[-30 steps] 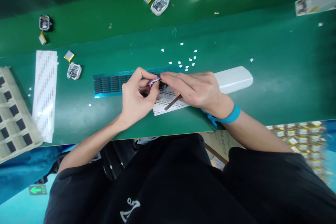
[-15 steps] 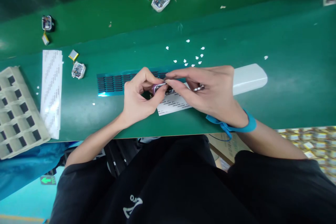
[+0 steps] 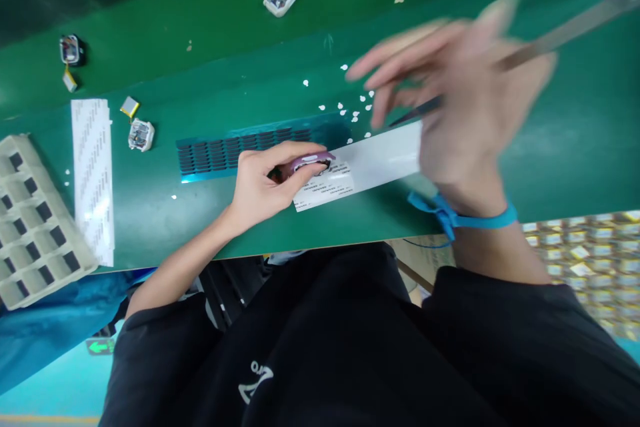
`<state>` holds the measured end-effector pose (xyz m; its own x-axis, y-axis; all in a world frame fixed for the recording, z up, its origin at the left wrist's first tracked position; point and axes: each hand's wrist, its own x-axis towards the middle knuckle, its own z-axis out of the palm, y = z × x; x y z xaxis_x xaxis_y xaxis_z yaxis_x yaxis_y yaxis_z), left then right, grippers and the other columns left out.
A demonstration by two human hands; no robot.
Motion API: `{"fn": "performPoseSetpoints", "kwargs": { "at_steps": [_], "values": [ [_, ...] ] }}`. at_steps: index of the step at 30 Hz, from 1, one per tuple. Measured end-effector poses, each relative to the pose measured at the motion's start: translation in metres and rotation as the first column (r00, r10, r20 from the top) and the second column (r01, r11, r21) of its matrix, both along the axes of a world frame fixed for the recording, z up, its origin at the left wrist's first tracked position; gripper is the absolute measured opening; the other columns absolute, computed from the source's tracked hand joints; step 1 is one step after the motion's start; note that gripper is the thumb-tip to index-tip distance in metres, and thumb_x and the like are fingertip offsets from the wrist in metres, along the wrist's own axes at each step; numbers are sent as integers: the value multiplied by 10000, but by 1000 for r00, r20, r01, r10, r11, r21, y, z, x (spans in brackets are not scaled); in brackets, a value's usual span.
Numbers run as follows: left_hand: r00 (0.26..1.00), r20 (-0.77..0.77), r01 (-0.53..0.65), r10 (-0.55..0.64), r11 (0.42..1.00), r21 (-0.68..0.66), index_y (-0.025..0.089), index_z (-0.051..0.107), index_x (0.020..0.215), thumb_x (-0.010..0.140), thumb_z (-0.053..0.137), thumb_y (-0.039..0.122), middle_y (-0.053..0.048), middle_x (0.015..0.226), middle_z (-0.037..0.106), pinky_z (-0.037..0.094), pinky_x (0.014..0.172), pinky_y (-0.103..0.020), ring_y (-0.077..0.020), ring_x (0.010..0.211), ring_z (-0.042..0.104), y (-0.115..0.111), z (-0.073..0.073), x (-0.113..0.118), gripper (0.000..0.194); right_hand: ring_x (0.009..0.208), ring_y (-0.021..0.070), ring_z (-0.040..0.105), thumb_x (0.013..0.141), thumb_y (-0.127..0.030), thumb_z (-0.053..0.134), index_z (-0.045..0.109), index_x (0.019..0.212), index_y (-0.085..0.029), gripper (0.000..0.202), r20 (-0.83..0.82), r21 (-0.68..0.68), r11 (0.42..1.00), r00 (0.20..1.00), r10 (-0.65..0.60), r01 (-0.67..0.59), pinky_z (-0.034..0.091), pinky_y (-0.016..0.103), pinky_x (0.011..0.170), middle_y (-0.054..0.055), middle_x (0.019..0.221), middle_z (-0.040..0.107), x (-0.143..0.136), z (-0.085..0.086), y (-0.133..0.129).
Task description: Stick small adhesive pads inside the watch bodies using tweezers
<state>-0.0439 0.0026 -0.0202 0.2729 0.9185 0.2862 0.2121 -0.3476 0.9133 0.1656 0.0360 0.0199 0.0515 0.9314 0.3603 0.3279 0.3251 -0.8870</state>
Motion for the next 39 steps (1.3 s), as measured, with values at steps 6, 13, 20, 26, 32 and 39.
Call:
{"fn": "performPoseSetpoints", "kwargs": {
  "at_steps": [6,13,20,26,32,39],
  "values": [
    [953,-174,270,-250,957,103,194,843,1044,969,724,157,-40,998,884,588,683,-222,-140,754,804,1,-2,-3,145,460,135,597,1013,-848,422,783,724,-200,796,28,-36,995,996,-89,90,435,298,425,50,594,677,33,-2,-23],
    [918,-352,265,-184,944,197,202,796,1099,1007,628,225,-47,1060,879,575,721,-265,-156,736,776,4,-22,-2,193,667,168,782,969,-448,838,812,971,-250,200,-156,-248,958,982,107,-144,674,286,621,8,840,831,51,-48,-46],
    [922,-357,258,-149,925,280,178,784,1086,988,616,190,-36,979,869,530,683,-284,-161,672,718,4,-21,1,195,699,157,795,1099,-508,651,779,970,-252,313,-136,-263,953,984,116,-149,688,255,679,16,842,827,47,-61,-51],
    [926,-356,246,-126,917,314,190,786,1097,993,635,213,-23,905,854,497,655,-290,-154,612,663,3,-23,3,185,705,153,785,1129,-477,595,807,928,-263,362,23,-194,965,983,184,-176,669,252,649,36,908,828,49,-60,-52],
    [916,-385,247,-116,918,311,173,790,1107,988,633,199,-24,935,860,516,667,-285,-151,635,678,2,-22,2,199,755,220,835,1078,-480,698,834,981,-246,287,-155,-288,945,982,111,-152,719,337,695,63,903,850,52,-56,-53],
    [982,-159,110,-106,994,17,197,772,1147,997,709,168,18,853,799,481,541,-217,-74,537,600,-2,-1,-1,165,756,258,843,1024,-505,775,821,959,-298,222,-345,-226,974,936,-74,-7,741,413,726,22,825,829,33,-42,-58]
  ]
}}
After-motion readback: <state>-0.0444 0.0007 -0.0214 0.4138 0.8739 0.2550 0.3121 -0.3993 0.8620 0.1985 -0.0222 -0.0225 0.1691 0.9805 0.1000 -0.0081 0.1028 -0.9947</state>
